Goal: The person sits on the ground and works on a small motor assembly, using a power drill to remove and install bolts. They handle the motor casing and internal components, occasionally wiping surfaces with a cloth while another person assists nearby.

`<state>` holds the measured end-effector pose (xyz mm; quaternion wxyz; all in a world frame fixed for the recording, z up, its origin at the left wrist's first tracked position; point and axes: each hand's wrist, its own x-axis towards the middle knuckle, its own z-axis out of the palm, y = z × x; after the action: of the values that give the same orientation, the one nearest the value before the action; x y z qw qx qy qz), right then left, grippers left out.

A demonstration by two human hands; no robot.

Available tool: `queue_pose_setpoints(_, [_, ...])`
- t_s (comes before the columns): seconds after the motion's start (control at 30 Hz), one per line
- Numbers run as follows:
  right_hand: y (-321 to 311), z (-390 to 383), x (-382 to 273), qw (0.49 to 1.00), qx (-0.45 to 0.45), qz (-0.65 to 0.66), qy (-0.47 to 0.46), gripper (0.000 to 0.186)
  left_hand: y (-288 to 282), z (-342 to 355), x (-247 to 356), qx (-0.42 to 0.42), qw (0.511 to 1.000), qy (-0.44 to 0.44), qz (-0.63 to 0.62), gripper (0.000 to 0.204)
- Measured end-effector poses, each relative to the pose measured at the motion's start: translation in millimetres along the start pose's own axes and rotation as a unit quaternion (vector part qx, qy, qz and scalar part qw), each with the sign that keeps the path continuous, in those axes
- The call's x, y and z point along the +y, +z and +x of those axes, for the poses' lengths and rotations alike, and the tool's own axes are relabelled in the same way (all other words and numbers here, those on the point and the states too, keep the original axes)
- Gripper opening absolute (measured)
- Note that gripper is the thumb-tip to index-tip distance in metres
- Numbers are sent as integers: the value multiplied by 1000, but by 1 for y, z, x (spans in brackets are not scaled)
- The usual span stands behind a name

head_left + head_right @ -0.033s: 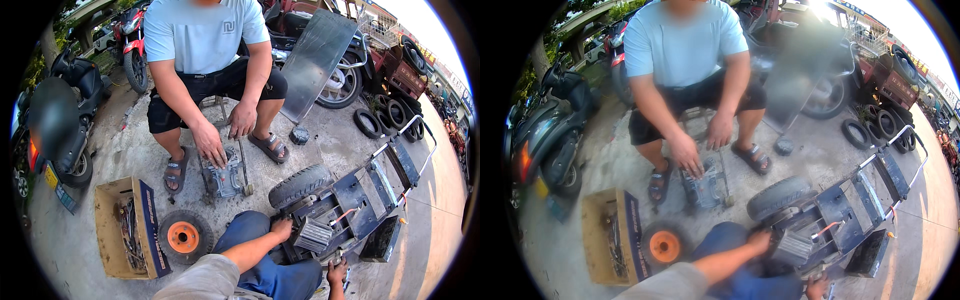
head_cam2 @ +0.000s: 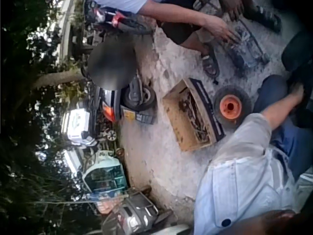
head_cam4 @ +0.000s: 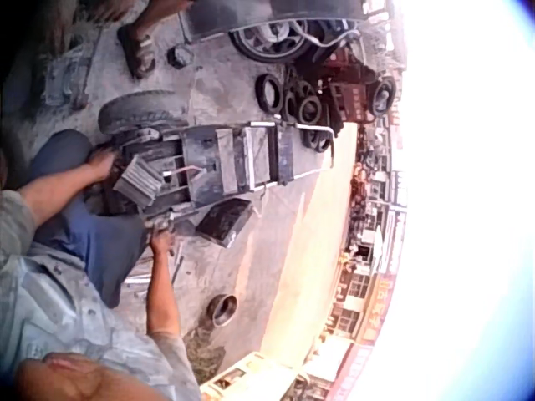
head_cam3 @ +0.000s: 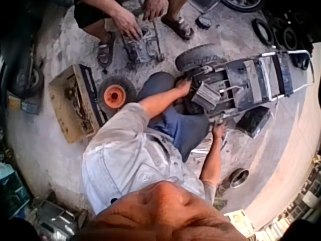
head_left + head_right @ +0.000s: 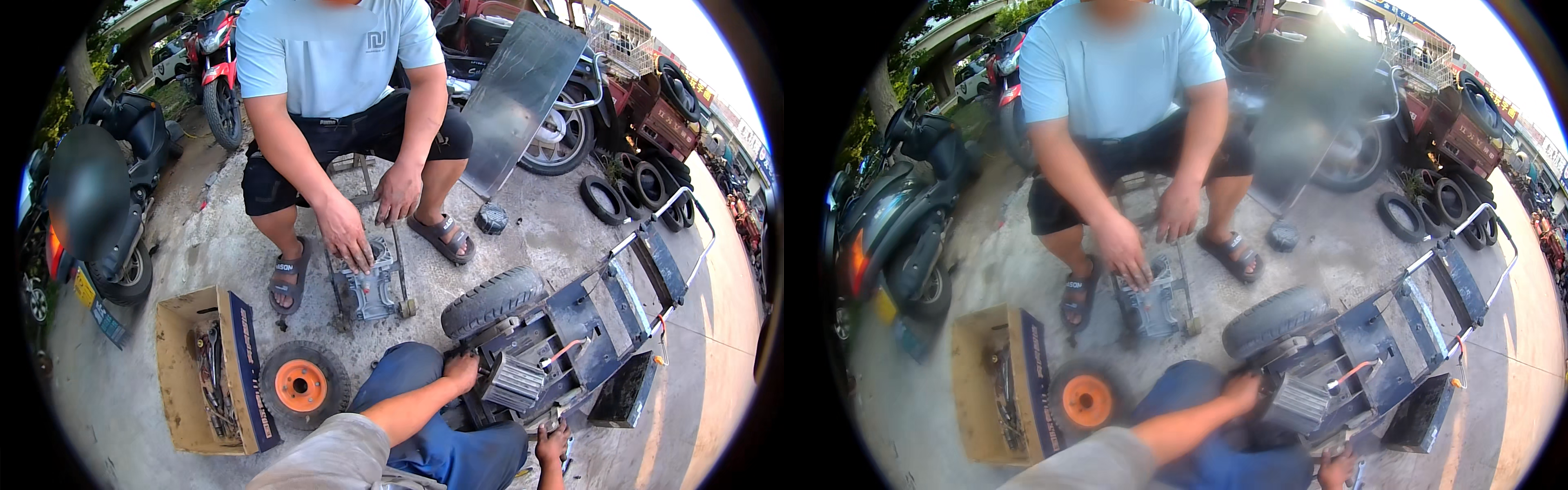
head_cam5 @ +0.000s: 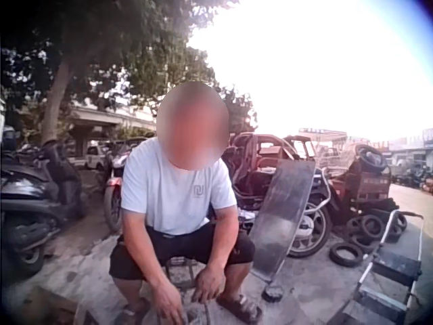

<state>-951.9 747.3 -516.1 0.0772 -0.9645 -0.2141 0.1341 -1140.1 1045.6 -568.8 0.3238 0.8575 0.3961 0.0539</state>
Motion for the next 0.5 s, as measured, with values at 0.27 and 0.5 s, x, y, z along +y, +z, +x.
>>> queue_pose_setpoints(0.27, [-12, -4, -9, 999, -34, 8, 41, 76, -101, -13, -36, 236, 937, -90, -243, 31])
queue_pose_setpoints(0.5, [-14, -6, -16, 998, -31, 22, 41, 77, -200, -33, -167, 546, 781, -205, -223, 40])
